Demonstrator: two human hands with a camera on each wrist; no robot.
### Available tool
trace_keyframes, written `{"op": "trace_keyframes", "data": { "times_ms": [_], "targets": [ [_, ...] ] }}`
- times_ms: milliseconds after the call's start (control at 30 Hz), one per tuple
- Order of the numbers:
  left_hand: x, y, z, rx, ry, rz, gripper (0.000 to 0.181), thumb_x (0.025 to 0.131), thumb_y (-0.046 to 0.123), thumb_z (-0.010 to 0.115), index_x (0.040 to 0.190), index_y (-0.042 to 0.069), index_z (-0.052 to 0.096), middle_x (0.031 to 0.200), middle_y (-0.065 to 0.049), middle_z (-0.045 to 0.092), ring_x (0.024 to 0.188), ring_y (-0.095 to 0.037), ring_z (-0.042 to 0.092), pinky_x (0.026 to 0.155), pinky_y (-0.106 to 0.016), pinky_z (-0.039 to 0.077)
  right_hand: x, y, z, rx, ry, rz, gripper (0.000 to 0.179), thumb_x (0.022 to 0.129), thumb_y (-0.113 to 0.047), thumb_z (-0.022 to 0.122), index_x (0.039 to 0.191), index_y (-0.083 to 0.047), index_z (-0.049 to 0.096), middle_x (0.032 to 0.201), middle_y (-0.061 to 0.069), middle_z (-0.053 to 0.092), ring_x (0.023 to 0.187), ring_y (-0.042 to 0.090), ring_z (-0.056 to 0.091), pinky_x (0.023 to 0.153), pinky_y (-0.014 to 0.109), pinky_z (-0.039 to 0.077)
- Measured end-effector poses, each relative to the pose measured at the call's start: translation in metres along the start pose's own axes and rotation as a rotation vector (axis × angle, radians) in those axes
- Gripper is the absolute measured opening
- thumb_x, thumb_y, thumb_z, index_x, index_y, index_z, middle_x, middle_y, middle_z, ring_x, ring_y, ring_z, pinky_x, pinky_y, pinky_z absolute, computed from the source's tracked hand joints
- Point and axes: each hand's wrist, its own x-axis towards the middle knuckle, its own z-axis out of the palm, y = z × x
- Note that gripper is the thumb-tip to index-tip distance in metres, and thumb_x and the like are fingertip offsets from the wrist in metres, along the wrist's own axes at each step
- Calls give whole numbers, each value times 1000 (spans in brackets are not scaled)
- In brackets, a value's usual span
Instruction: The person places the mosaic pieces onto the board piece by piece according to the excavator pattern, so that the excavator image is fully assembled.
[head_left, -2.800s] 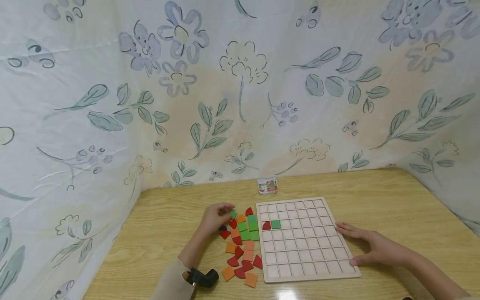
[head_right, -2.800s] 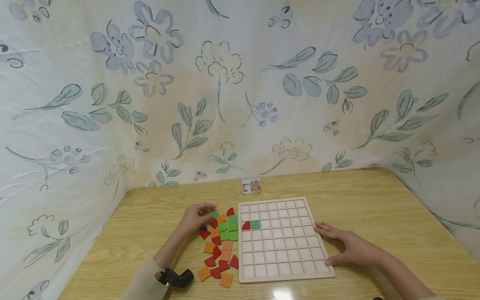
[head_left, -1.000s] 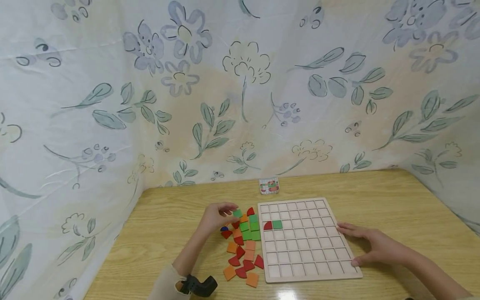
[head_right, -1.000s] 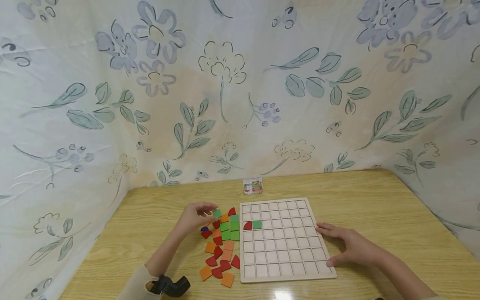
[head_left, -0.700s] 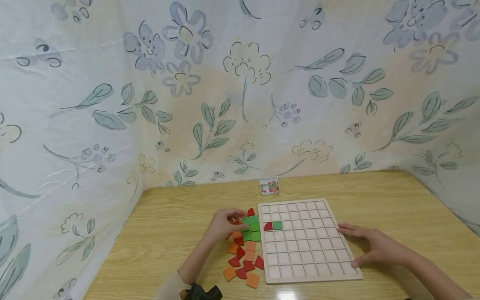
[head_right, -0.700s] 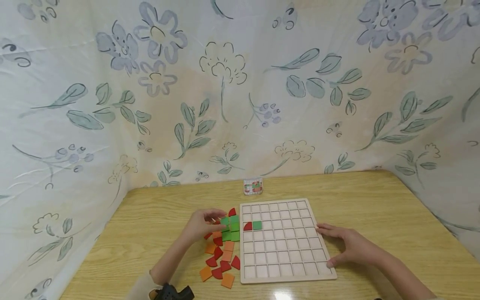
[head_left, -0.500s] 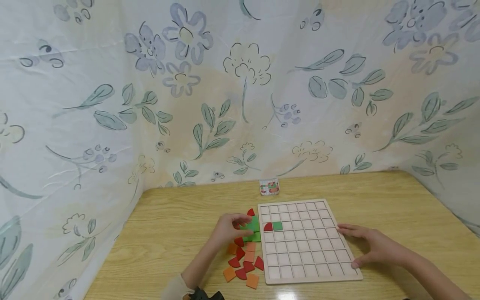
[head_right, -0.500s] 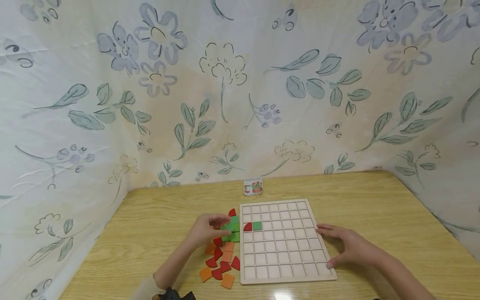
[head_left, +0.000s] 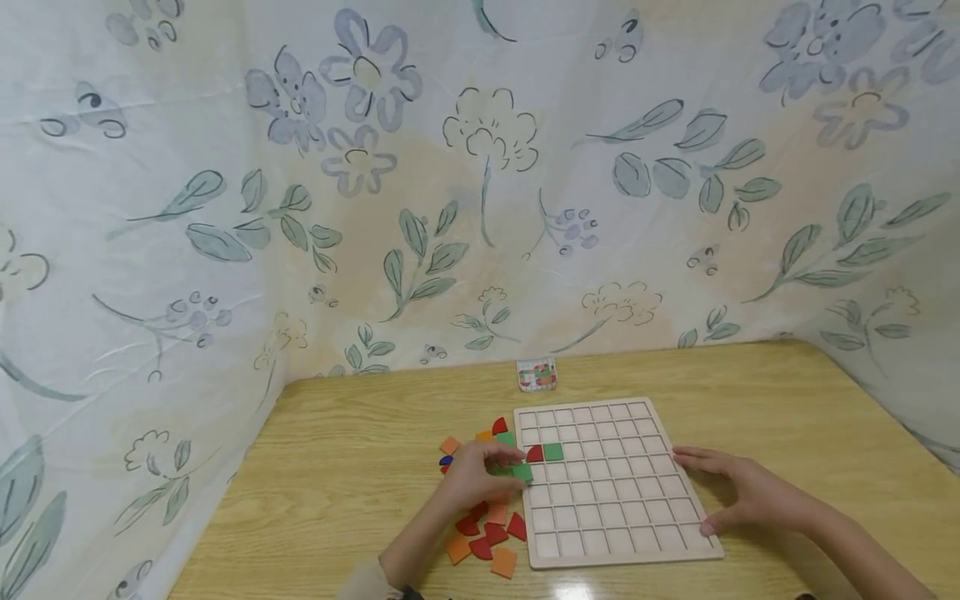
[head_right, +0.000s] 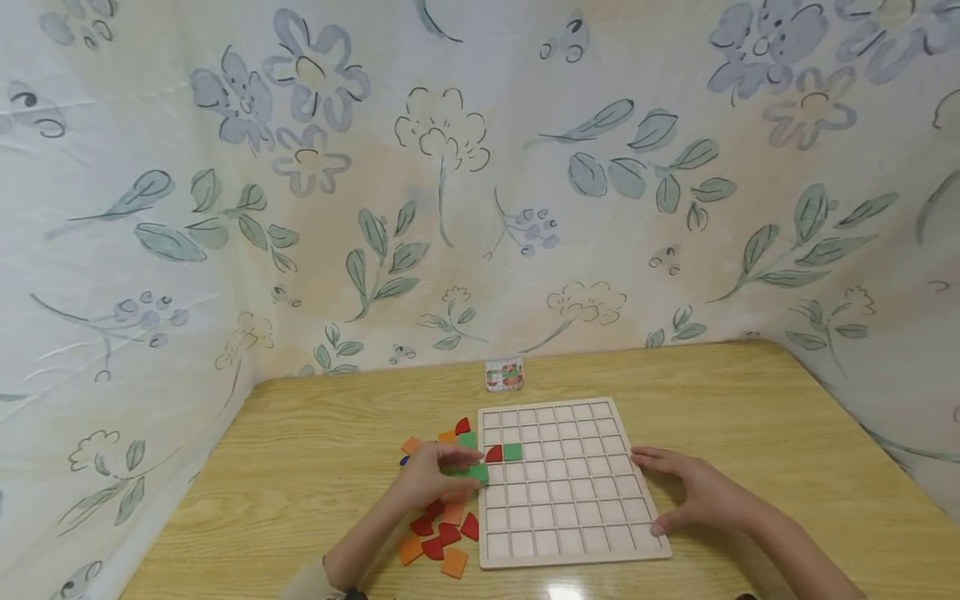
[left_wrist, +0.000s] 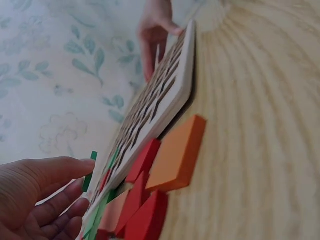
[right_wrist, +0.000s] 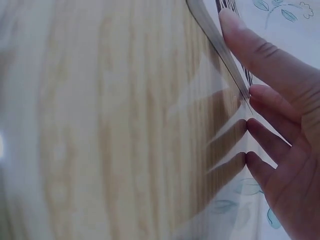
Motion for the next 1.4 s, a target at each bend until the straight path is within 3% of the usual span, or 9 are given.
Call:
{"op": "trace_keyframes", "data": {
  "times_ms": [167,267,467,567,833,1100,1400],
  "targets": [
    [-1,3,8,29,-7,-21,28,72,26,79,99,20,72,88,10,67,80,-9,57,67,-21,46,0,0,0,5,-10,20,85,64,-45,76,132,-3,48,132,26,45,119,-21,14,92,-4,7],
    [-1,6,12,35,-10,-14,28,72,24,79,98,18,72,88,9,67,79,-11,56,67,-21,47,-1,0,-1,22,-16,23,85,64,-44,76,133,-3,47,134,24,44,120,-21,14,91,-4,7],
    [0,8,20,64,-2,-12,28,72,21,79,99,18,72,88,7,66,79,-9,54,69,-20,45,-4,3,-1,40,-13,-28,84,66,-39,77,135,-3,44,142,8,41,122,-19,14,93,-3,7],
    [1,7,23,113,20,19,27,73,21,78,99,19,72,88,9,65,79,-7,53,70,-21,45,-4,4,0,36,-2,-43,84,66,-38,78,135,-3,45,142,3,40,123,-19,14,93,-3,8],
    [0,1,20,238,70,77,22,77,20,75,99,18,72,94,8,66,83,-7,54,73,-22,46,0,4,6,32,-11,-62,82,68,-39,77,135,-4,45,139,12,42,124,-16,15,94,-2,8],
    [1,1,17,229,60,56,23,77,22,75,100,18,71,95,8,65,83,-7,53,74,-23,46,3,0,4,35,-38,21,84,67,-43,76,136,-6,45,136,25,41,123,-15,16,92,-3,7],
    [4,-1,21,223,60,123,23,77,19,75,100,15,72,98,5,68,85,-8,57,74,-23,47,-3,3,0,48,-62,40,85,68,-43,75,138,-8,42,142,15,38,123,-18,12,91,-2,7]
  ]
}}
